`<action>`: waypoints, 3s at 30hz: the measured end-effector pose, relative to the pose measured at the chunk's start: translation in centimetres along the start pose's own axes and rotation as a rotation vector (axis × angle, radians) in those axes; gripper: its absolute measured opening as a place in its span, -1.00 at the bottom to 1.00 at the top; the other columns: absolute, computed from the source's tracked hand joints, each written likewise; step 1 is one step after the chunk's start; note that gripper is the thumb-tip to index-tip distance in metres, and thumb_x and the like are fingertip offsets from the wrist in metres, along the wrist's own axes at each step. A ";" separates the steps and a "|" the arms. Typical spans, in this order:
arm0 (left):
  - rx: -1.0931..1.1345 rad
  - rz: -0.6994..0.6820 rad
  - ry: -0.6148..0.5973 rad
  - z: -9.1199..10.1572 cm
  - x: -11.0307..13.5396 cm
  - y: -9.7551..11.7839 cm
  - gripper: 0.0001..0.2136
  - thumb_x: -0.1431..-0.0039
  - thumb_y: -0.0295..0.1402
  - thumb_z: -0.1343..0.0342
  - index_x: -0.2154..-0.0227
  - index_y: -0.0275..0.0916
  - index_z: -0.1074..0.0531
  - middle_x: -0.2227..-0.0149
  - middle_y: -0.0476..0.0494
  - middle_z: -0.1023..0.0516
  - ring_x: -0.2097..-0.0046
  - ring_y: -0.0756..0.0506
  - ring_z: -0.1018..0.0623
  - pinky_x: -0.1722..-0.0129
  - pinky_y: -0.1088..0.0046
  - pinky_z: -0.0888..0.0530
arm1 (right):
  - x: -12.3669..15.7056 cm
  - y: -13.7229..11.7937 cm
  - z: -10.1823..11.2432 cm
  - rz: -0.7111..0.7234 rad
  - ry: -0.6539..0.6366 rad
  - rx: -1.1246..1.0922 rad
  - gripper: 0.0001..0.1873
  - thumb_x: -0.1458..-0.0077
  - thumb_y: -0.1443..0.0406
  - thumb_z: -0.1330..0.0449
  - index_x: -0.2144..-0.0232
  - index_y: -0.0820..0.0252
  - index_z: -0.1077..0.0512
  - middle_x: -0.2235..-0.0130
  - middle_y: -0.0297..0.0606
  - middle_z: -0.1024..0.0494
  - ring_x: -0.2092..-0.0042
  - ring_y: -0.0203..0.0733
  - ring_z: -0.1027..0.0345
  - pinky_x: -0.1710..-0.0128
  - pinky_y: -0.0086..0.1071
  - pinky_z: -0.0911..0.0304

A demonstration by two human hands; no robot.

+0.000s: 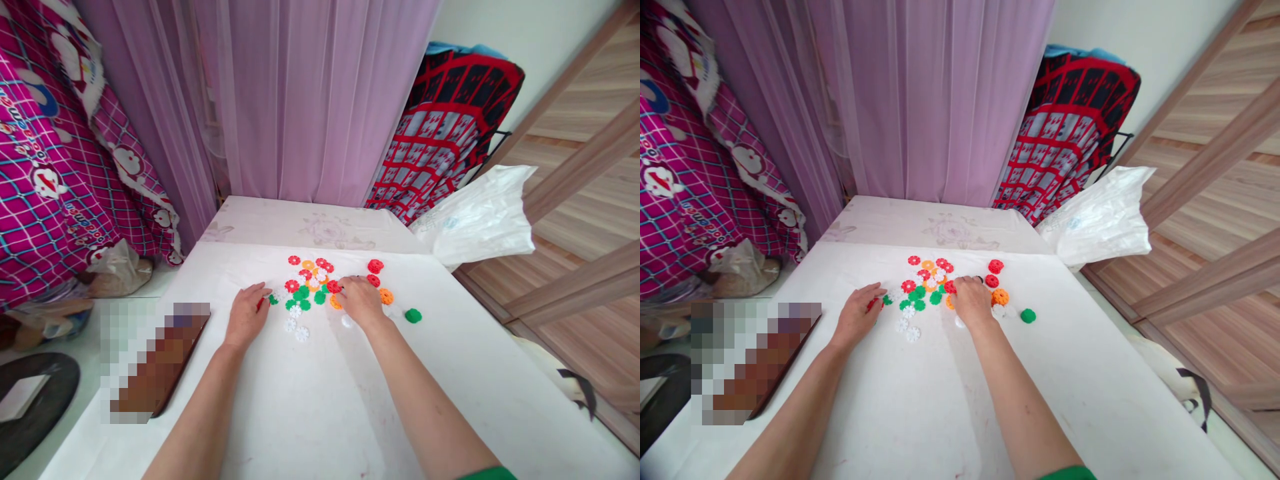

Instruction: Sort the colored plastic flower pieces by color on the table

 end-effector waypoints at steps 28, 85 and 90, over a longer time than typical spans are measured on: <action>-0.018 0.005 0.003 0.0 0.1 0.1 -0.68 -0.15 -0.34 0.09 0.15 -0.15 -0.53 -0.07 -0.19 -0.51 -0.14 -0.22 -0.44 -0.21 -0.01 -0.23 | -5.5 -1.6 -1.0 0.197 -0.227 0.092 -0.63 0.02 0.29 -0.19 0.10 0.15 -0.43 0.10 -0.09 -0.54 -0.02 0.02 -0.27 0.05 -0.22 -0.06; -0.054 -0.059 0.007 -0.2 0.0 -0.7 -0.67 -0.19 -0.24 0.11 0.15 -0.12 -0.53 -0.06 -0.18 -0.51 -0.11 -0.24 -0.46 -0.19 -0.02 -0.25 | -5.2 7.2 2.2 0.047 0.012 -0.081 -0.74 -0.08 0.32 -0.10 0.18 0.07 -0.51 0.11 -0.31 -0.58 -0.01 -0.12 -0.31 0.05 -0.31 -0.10; -0.049 -0.056 0.006 -0.3 0.0 -0.8 -0.66 -0.18 -0.25 0.11 0.15 -0.14 -0.53 -0.06 -0.19 -0.52 -0.12 -0.23 -0.45 -0.18 0.00 -0.27 | -4.4 1.6 1.6 0.264 -0.033 -0.062 -0.73 -0.04 0.22 -0.17 0.19 0.10 -0.52 0.14 -0.21 -0.59 0.00 -0.08 -0.29 0.06 -0.29 -0.07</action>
Point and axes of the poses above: each hand's wrist, its own x-axis away from the middle knuckle, its own z-axis out of the back of the hand, y = z × x, the point moved 4 cm from there along -x, towards the middle knuckle
